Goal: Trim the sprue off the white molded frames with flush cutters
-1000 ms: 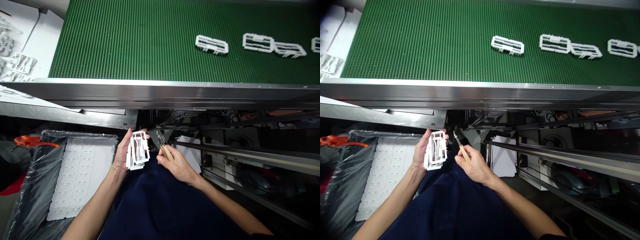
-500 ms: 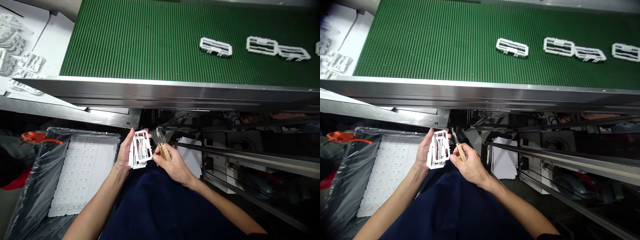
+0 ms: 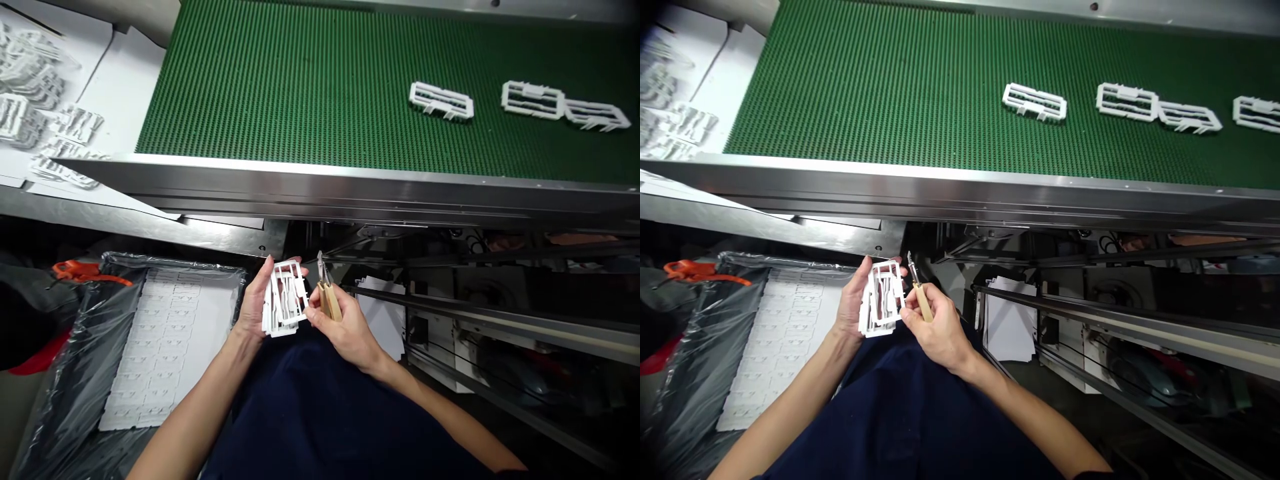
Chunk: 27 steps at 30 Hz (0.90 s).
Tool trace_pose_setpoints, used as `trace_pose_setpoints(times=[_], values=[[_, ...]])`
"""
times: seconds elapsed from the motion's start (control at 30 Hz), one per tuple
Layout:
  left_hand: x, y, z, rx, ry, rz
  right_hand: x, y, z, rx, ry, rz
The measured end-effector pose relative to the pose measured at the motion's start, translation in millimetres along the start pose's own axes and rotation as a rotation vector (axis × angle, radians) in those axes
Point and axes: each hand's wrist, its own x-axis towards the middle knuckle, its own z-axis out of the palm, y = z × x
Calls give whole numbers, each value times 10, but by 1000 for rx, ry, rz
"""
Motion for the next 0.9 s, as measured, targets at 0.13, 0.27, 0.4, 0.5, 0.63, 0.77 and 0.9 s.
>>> trace_pose_setpoints(times=[0.13,0.27,0.4,0.5,0.63,0.77,0.9], values=[[8,15,-7,-4,2,5,9,-17,16,15,7,-3],[11,26,-6,-11,3,14,30,-40,32,20,18,-15],[17,29,10,-41,-14,10,45,-51,36,30,22,-14],[21,31,26,-62,-22,11,48,-47,36,39,28,-21],[31,35,22,-58,-8,10,49,-39,43,34,36,-27],[37,38,-8,-36,8,19,34,-40,61,44,28,-24],[34,37,-24,-21,19,27,22,-42,75,72,28,-17]])
